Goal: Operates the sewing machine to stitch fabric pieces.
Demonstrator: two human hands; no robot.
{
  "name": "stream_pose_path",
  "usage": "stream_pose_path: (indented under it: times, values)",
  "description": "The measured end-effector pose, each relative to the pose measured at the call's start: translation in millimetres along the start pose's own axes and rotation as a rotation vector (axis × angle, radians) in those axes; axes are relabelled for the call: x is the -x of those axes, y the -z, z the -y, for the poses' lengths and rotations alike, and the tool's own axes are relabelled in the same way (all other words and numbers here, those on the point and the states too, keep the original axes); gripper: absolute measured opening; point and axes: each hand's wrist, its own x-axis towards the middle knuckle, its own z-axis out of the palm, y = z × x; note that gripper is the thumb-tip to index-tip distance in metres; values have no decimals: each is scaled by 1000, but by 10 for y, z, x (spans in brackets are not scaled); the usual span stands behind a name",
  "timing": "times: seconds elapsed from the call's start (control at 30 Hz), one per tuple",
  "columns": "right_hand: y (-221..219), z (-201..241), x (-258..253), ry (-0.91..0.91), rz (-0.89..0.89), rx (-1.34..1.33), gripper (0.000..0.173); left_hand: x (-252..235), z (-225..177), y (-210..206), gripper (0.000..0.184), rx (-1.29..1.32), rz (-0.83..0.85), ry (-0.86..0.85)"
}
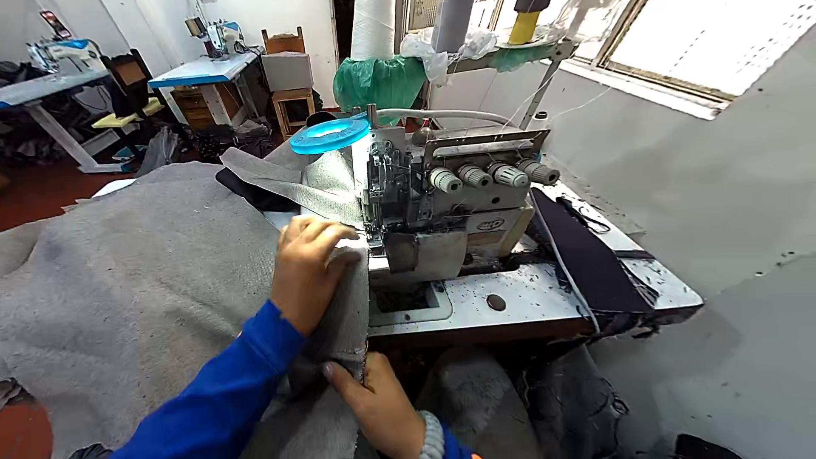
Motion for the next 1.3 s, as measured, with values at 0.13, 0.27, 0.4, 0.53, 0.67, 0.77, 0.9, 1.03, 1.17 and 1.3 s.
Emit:
stream_pose_path:
  times: [0.13,0.27,0.4,0.53,0.67,0.77,0.9,1.03,1.17,1.3]
  values:
    - [109,-196,131,227,-80,141,19,245,-412,-59,31,-363,-14,-130]
    - [237,-41,-37,382,-158,219,27,174,-449,-111,30,-313,116,-89]
    - [324,181,-187,330,-152,90,30,-10,-364,102,20,-140,191,-63]
    - [435,246,-260,258,-72,-161,26,92,-625,407,37,-64,273,-131]
    - [410,253,-289,279,-121,-168,30,309,-745,429,74,-103,297,-223]
    - [362,257,-330,363,-235,-90,32,381,-661,329,79,-222,246,-288]
    - [304,260,-407,375,-314,143,29,334,-497,191,39,-356,176,-351]
    - [287,283,-543,416,-405,330,31,164,-355,217,34,-300,195,-363]
    - [320,306,-637,402,-370,343,32,107,-224,143,33,-216,153,-350]
    - [324,170,-546,579,-313,520,36,227,-57,64,31,-231,86,-304]
